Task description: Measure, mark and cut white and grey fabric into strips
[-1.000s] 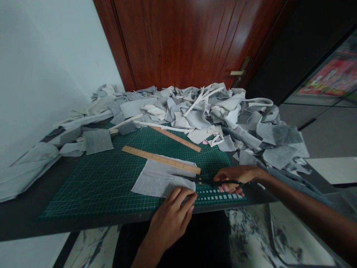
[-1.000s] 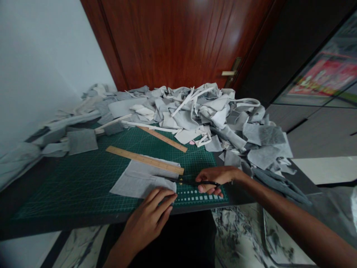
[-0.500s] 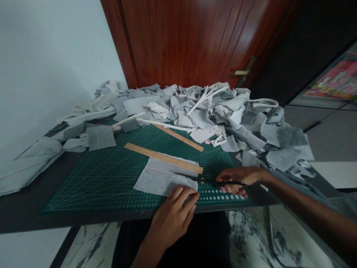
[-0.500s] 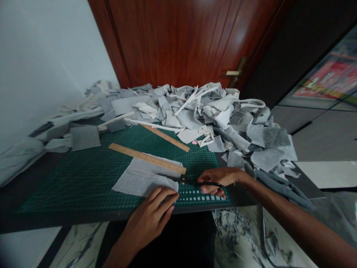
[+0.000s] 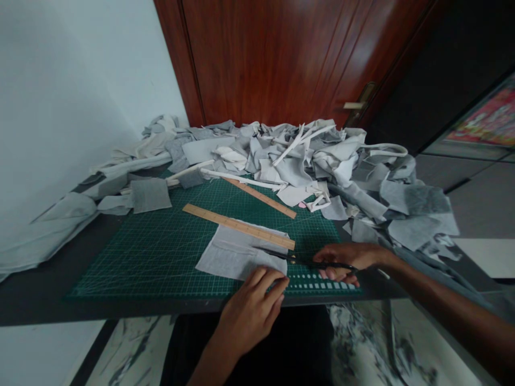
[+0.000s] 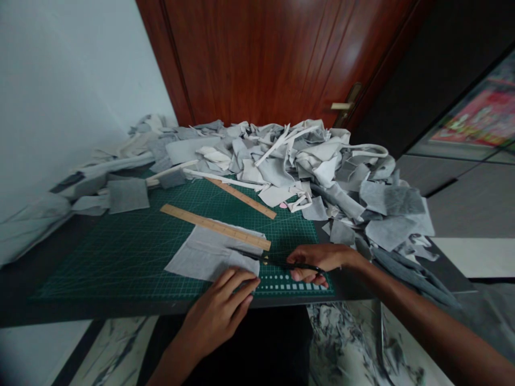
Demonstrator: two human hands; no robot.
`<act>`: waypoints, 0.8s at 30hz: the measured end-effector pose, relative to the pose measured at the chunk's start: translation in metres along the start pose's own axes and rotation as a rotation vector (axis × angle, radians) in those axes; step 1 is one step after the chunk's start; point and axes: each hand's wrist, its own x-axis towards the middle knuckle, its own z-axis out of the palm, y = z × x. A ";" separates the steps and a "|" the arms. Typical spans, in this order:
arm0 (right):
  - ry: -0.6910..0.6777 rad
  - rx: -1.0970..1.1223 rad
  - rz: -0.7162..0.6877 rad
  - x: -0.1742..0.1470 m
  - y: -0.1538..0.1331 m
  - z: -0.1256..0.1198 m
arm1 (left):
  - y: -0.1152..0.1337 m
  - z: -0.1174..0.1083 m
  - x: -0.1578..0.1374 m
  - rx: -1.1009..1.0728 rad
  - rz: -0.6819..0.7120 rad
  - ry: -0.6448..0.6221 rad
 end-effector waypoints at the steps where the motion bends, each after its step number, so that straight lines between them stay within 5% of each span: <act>1: 0.000 -0.010 0.005 0.000 0.000 -0.001 | 0.000 0.000 0.000 -0.003 0.000 0.001; 24: 0.021 -0.096 0.011 0.000 0.000 0.001 | 0.003 -0.004 0.001 0.005 -0.018 -0.011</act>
